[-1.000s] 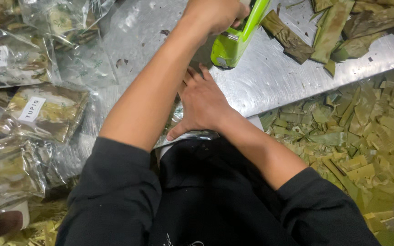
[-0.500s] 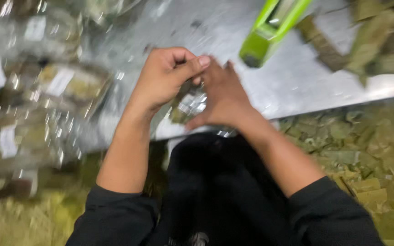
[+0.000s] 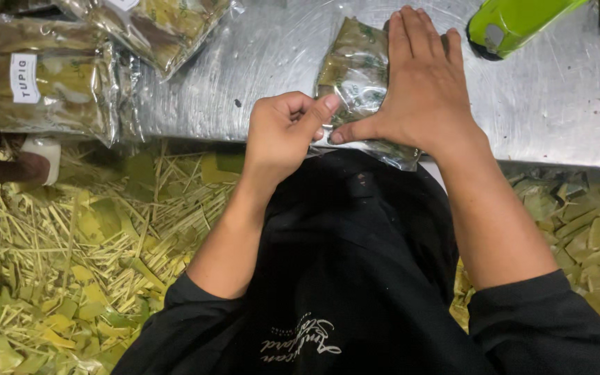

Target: The person places dried leaf bundles into clear plastic bags, folds the tops, and seals them with a handheld green heat sealer. The sealed packages are then set aside on the metal table.

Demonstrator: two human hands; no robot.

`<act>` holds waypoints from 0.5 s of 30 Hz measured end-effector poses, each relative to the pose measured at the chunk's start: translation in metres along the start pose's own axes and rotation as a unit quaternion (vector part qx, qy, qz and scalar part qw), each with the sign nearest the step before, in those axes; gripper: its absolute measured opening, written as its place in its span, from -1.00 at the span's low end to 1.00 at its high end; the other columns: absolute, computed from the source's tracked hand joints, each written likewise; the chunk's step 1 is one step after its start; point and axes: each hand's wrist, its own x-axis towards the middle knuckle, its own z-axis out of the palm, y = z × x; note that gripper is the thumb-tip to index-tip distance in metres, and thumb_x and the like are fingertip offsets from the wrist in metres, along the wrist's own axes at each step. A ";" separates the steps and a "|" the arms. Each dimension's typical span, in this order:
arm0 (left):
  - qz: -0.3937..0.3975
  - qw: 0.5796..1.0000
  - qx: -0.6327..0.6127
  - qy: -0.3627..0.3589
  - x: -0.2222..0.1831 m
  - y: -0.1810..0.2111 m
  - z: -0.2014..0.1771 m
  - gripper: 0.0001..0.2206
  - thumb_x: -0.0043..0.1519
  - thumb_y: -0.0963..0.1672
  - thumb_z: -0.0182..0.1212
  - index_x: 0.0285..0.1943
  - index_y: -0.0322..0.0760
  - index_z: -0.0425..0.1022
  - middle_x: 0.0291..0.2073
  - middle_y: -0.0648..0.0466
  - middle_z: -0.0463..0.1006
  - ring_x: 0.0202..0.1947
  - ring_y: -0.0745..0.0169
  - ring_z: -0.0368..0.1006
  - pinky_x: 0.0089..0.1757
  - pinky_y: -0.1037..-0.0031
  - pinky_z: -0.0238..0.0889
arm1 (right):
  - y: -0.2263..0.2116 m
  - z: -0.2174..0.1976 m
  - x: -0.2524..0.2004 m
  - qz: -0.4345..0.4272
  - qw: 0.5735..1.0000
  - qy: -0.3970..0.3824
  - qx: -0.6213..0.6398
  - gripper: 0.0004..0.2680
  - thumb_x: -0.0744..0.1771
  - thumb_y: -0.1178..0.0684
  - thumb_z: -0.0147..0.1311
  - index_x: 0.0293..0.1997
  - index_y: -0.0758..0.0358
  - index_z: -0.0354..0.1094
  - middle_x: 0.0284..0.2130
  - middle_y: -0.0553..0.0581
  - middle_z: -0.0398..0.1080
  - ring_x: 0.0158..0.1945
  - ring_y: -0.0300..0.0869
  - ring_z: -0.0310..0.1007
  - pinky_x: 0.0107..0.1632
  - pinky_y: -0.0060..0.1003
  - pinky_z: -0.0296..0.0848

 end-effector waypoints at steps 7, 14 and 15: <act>0.000 0.981 0.190 0.038 0.006 0.013 0.004 -0.54 0.20 0.05 0.37 -0.60 -0.38 0.52 -0.78 0.04 0.40 -0.74 0.33 0.24 -0.59 0.43 0.08 | 0.004 0.005 -0.003 -0.021 0.999 0.023 0.003 0.20 -0.06 -0.64 0.41 0.47 0.61 -0.14 0.45 0.51 -0.10 0.54 0.20 -0.23 0.44 0.29 -0.29; -0.061 0.924 0.378 -0.005 0.013 0.038 -0.002 -0.34 0.16 0.22 0.27 -0.75 -0.36 0.46 -0.82 -0.10 0.39 -0.74 -0.08 0.36 -0.51 0.12 0.23 | 0.006 0.006 -0.003 -0.030 0.999 0.027 -0.001 0.18 -0.06 -0.60 0.43 0.48 0.61 -0.15 0.43 0.54 -0.06 0.52 0.26 -0.19 0.42 0.31 -0.28; -0.058 0.917 0.396 -0.012 0.013 0.039 -0.004 -0.32 0.15 0.24 0.27 -0.74 -0.37 0.46 -0.81 -0.12 0.39 -0.72 -0.11 0.37 -0.49 0.10 0.24 | 0.005 0.005 -0.003 -0.032 0.999 0.026 -0.001 0.19 -0.06 -0.59 0.44 0.49 0.61 -0.16 0.43 0.54 -0.06 0.51 0.27 -0.18 0.42 0.31 -0.28</act>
